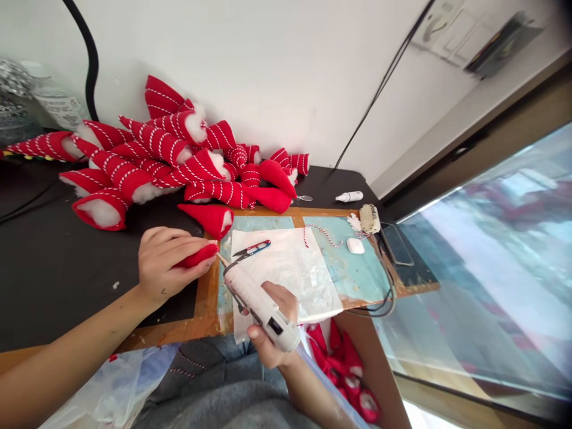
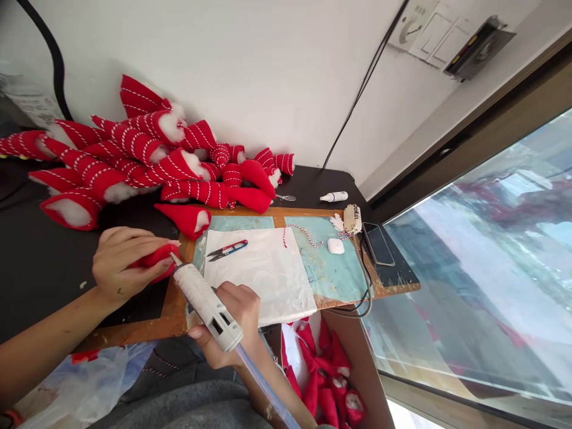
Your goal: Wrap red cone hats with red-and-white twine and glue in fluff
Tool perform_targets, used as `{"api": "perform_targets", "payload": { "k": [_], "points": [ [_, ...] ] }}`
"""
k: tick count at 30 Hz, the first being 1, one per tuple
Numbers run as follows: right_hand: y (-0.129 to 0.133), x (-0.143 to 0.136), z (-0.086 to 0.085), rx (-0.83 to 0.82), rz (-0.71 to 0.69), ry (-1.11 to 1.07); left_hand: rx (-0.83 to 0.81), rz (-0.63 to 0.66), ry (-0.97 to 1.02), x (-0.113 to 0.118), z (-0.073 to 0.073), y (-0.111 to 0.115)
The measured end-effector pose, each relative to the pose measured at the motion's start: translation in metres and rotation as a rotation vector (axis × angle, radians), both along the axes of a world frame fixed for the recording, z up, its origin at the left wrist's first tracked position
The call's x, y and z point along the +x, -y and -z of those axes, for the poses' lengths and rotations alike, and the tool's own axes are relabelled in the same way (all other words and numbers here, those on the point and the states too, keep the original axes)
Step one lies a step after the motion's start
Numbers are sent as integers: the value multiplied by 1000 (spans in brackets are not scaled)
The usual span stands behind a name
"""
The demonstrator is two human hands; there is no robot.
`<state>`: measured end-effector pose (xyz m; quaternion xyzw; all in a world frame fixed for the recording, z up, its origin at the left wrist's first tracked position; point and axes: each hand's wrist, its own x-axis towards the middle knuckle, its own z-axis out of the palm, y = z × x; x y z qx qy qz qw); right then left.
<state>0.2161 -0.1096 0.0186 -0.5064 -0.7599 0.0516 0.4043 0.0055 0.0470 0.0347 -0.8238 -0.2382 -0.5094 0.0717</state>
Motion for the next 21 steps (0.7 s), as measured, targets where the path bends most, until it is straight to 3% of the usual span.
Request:
{"api": "perform_targets", "payload": {
  "k": [4,15,21],
  "points": [
    [-3,-3,0,-34,25,-83,-74,5,-4,0,-1,3],
    [-12,-5,-10,28,22,-178,-9,25,8,0,1,0],
    [-11,-3,-12,42,41,-108,-39,27,31,1,0,1]
  ]
}}
